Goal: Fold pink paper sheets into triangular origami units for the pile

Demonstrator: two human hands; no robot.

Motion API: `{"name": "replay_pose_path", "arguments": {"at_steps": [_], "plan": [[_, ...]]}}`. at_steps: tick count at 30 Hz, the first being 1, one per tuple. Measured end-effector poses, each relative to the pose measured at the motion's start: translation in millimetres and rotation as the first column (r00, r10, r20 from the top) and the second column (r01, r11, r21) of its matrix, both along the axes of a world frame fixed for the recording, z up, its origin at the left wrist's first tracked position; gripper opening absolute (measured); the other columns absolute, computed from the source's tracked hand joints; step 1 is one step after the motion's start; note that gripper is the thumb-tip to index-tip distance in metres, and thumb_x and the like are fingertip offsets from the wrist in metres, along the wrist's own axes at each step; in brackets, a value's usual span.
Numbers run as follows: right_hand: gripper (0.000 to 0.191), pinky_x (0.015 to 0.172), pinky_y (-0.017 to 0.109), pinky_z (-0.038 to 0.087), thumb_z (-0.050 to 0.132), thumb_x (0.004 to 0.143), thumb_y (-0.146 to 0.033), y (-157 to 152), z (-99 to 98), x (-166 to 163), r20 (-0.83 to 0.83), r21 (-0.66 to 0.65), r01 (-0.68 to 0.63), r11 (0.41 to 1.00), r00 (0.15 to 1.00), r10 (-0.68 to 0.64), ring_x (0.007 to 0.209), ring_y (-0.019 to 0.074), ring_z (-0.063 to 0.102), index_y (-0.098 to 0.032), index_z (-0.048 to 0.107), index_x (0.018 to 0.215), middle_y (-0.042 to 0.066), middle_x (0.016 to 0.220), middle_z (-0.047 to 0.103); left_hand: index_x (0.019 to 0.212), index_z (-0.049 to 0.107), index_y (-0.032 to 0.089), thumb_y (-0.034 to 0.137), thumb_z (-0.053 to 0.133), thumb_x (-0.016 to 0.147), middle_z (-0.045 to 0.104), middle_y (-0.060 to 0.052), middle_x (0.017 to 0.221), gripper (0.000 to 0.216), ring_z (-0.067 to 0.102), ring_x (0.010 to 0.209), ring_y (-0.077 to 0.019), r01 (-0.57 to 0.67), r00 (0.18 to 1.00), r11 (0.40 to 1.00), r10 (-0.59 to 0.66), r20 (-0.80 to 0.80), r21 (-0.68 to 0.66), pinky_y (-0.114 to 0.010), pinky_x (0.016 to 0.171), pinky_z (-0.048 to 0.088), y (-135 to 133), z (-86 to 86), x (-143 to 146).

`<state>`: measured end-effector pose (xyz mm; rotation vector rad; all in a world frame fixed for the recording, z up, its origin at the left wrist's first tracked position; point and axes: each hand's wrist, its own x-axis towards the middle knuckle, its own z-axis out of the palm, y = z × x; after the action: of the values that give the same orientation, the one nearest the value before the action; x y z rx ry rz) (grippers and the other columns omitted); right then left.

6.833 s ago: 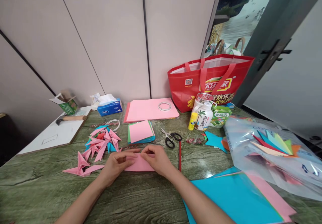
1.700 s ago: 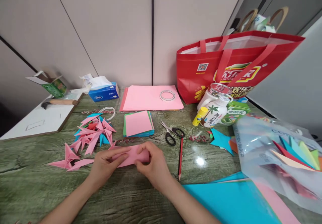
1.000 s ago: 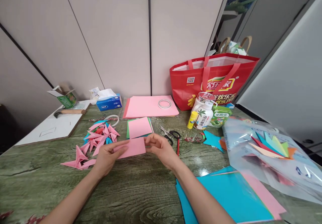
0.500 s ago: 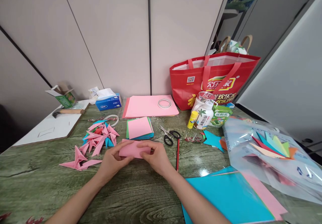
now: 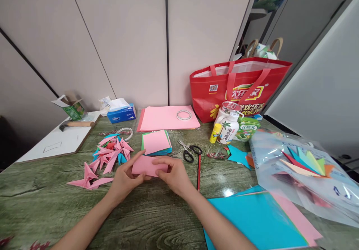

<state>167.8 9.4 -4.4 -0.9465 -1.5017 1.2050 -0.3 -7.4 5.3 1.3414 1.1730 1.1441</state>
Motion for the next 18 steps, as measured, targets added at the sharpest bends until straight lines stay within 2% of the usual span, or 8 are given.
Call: {"name": "replay_pose_path", "arguments": {"at_steps": [2,5,9,11,13,15,18], "plan": [[0.027,0.085,0.036,0.042,0.062,0.062,-0.008,2,-0.6,2,-0.013,-0.008,0.0,1.0,1.0,0.0,0.093,0.0202,0.058,-0.022,0.068,0.084,0.004,0.096,0.066,0.125,0.042,0.019,0.011,0.061,0.061,0.05,-0.006,0.121,0.067,0.062,0.074,-0.0147,0.014,0.996,0.999,-0.011,0.087,-0.043,-0.031,0.065,0.056,1,2.1,-1],[0.026,0.083,0.036,0.042,0.063,0.061,-0.01,6,-0.4,8,-0.029,-0.029,0.013,0.999,1.0,-0.013,0.093,0.0208,0.058,-0.02,0.068,0.085,0.005,0.097,0.066,0.126,0.039,0.02,0.013,0.063,0.061,0.055,-0.004,0.108,0.07,0.061,0.059,-0.0082,-0.015,0.991,0.998,0.023,0.133,-0.06,-0.032,0.068,0.056,4,5.7,-4],[0.024,0.084,0.036,0.042,0.064,0.061,-0.012,12,-0.8,16,-0.017,-0.024,0.059,0.998,0.998,-0.059,0.093,0.0215,0.058,-0.02,0.068,0.083,0.005,0.094,0.067,0.12,0.045,0.02,0.019,0.065,0.063,0.059,-0.003,0.095,0.06,0.065,0.067,-0.0141,-0.159,0.966,0.987,0.157,0.208,-0.004,-0.034,0.071,0.054,12,7.6,-13],[0.024,0.082,0.035,0.042,0.065,0.06,-0.013,15,-2.3,18,-0.028,-0.026,0.088,0.996,0.996,-0.089,0.092,0.0216,0.058,-0.021,0.068,0.083,0.004,0.093,0.067,0.113,0.05,0.019,0.023,0.064,0.066,0.061,-0.003,0.09,0.05,0.066,0.075,-0.0182,-0.26,0.929,0.965,0.239,0.284,0.038,-0.035,0.074,0.053,14,7.1,-15],[0.025,0.076,0.034,0.044,0.066,0.06,-0.014,15,-3.8,17,-0.059,-0.055,0.116,0.992,0.991,-0.119,0.088,0.021,0.058,-0.021,0.067,0.083,0.004,0.092,0.066,0.104,0.054,0.017,0.026,0.063,0.068,0.063,-0.002,0.084,0.038,0.067,0.075,-0.019,-0.305,0.905,0.952,0.278,0.321,0.035,-0.036,0.075,0.053,15,5.8,-14],[0.025,0.069,0.031,0.045,0.068,0.059,-0.016,13,-4.4,13,-0.091,-0.087,0.138,0.987,0.985,-0.146,0.082,0.0199,0.059,-0.02,0.065,0.083,0.004,0.092,0.064,0.097,0.055,0.016,0.032,0.062,0.069,0.066,-0.002,0.078,0.033,0.067,0.067,-0.0193,-0.234,0.931,0.971,0.238,0.275,-0.047,-0.037,0.068,0.055,12,4.0,-8],[0.023,0.069,0.03,0.045,0.068,0.06,-0.019,7,-3.0,4,-0.096,-0.067,0.159,0.985,0.982,-0.165,0.082,0.0195,0.058,-0.019,0.064,0.082,0.004,0.092,0.063,0.091,0.059,0.013,0.035,0.063,0.068,0.069,-0.007,0.086,0.032,0.065,0.081,-0.0239,-0.022,0.972,0.991,0.053,0.231,-0.132,-0.038,0.071,0.054,5,0.8,2]]}}
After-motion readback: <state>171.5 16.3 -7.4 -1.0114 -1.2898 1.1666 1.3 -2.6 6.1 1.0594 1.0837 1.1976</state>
